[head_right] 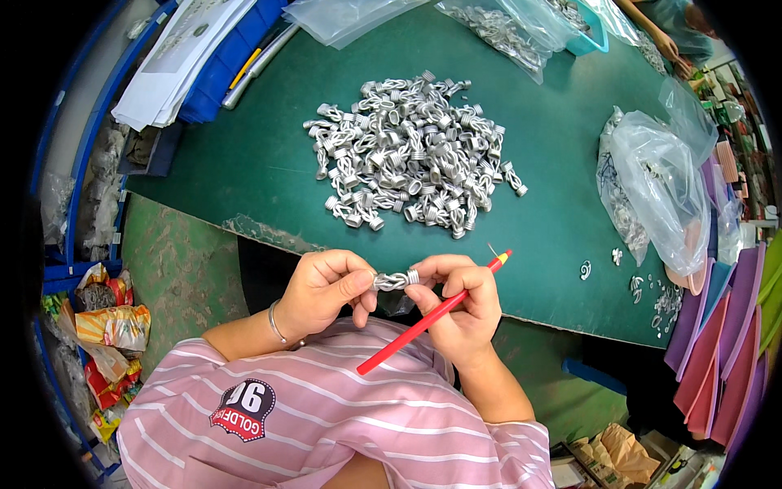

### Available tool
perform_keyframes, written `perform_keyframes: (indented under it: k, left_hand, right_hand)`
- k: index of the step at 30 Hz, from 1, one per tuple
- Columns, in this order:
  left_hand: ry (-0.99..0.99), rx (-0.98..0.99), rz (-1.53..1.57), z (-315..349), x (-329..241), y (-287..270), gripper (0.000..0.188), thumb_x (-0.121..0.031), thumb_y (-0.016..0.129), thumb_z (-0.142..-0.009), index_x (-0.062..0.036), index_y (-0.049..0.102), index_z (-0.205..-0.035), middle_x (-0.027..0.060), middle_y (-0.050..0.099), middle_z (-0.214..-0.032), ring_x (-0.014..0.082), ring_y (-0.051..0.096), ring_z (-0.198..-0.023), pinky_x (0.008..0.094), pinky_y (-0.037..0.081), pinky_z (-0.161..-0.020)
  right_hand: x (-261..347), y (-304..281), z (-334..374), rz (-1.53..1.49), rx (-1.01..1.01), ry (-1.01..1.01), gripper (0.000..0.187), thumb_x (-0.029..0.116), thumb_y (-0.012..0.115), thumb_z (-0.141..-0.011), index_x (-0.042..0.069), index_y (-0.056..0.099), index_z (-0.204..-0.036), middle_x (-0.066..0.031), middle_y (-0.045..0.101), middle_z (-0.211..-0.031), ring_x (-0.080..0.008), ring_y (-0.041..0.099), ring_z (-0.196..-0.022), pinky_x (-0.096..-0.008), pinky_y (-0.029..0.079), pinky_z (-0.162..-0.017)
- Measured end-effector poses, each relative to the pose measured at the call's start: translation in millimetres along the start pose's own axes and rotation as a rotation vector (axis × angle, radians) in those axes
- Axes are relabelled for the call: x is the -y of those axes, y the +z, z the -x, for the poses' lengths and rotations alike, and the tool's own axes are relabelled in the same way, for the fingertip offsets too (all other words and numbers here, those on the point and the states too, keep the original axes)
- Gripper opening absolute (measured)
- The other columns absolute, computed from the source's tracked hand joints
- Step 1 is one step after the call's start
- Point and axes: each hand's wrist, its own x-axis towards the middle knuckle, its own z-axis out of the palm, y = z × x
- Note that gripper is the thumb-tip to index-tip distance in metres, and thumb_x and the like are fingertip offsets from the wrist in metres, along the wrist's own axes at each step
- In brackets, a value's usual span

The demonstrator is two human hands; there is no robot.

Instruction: The person picks up small silver components by hand from a pile on a green table, looks at each one, and occasionally marks them with a red pencil before placing them into a separate group.

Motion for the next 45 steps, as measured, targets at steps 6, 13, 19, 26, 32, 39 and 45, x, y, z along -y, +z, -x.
perform_keyframes:
  k: [6, 13, 19, 26, 32, 39, 45]
  left_hand:
    - [0.010, 0.005, 0.005, -1.4, 5.3, -0.1, 0.016, -0.013, 0.055, -0.089, 0.0026, 0.058, -0.089, 0.0069, 0.061, -0.069, 0.0097, 0.058, -0.054, 0.0201, 0.047, -0.048]
    - [0.035, 0.049, 0.055, -0.8, 5.6, -0.7, 0.011, -0.007, 0.057, -0.086, 0.0035, 0.057, -0.091, 0.0091, 0.061, -0.075, 0.0107, 0.059, -0.059, 0.0209, 0.049, -0.052]
    - [0.003, 0.067, 0.049, 0.1, 5.2, 0.1, 0.009, -0.005, 0.058, -0.085, 0.0030, 0.056, -0.089, 0.0095, 0.061, -0.076, 0.0119, 0.061, -0.063, 0.0219, 0.052, -0.057]
    - [-0.045, 0.075, 0.069, 0.9, 5.1, 1.6, 0.009, -0.005, 0.058, -0.085, 0.0029, 0.054, -0.088, 0.0101, 0.061, -0.078, 0.0128, 0.062, -0.065, 0.0227, 0.053, -0.058]
    - [-0.096, 0.076, 0.066, -1.0, 4.9, 4.5, 0.009, -0.002, 0.058, -0.084, 0.0034, 0.054, -0.090, 0.0108, 0.062, -0.082, 0.0152, 0.063, -0.070, 0.0243, 0.054, -0.064]
    - [-0.062, 0.071, 0.170, -4.5, 8.3, 4.3, 0.025, 0.002, 0.059, -0.082, 0.0057, 0.051, -0.105, 0.0129, 0.060, -0.096, 0.0176, 0.063, -0.082, 0.0268, 0.053, -0.072]
    - [-0.077, 0.060, 0.163, -4.9, 9.0, 5.1, 0.033, 0.002, 0.059, -0.081, 0.0061, 0.050, -0.113, 0.0112, 0.060, -0.090, 0.0197, 0.063, -0.079, 0.0292, 0.054, -0.071]
  right_hand:
    - [2.8, -0.7, -0.4, 0.088, 0.029, -0.128, 0.033, -0.009, 0.066, -0.073, 0.004, 0.036, -0.080, -0.0202, 0.057, -0.091, -0.0167, 0.057, -0.071, -0.0266, 0.049, -0.064]
    - [-0.5, -1.0, -0.3, 0.049, 0.000, -0.043, 0.031, -0.010, 0.063, -0.074, 0.005, 0.037, -0.080, -0.0214, 0.058, -0.094, -0.0150, 0.056, -0.072, -0.0253, 0.048, -0.065]
    - [-4.5, -1.2, 0.4, 0.019, 0.006, 0.005, 0.029, -0.009, 0.062, -0.076, 0.006, 0.037, -0.080, -0.0204, 0.059, -0.097, -0.0120, 0.054, -0.071, -0.0236, 0.046, -0.066]
    - [-7.6, -0.1, -0.4, -0.034, 0.019, 0.057, 0.028, -0.010, 0.060, -0.077, 0.006, 0.037, -0.080, -0.0202, 0.059, -0.097, -0.0103, 0.052, -0.071, -0.0232, 0.046, -0.065]
    - [-8.9, 2.0, -0.6, -0.047, 0.002, 0.072, 0.028, -0.010, 0.060, -0.076, 0.005, 0.038, -0.079, -0.0207, 0.060, -0.096, -0.0100, 0.052, -0.069, -0.0224, 0.045, -0.062]
    - [-9.8, -0.3, -8.0, 0.208, 0.152, -0.114, 0.018, -0.001, 0.059, -0.081, 0.004, 0.043, -0.088, -0.0180, 0.061, -0.094, -0.0129, 0.051, -0.072, -0.0273, 0.044, -0.066]
    - [-5.6, 5.7, -5.4, -0.095, -0.199, 0.067, 0.056, 0.042, 0.039, -0.093, -0.003, 0.033, -0.125, -0.0127, 0.056, -0.087, -0.0143, 0.052, -0.072, -0.0243, 0.042, -0.064]
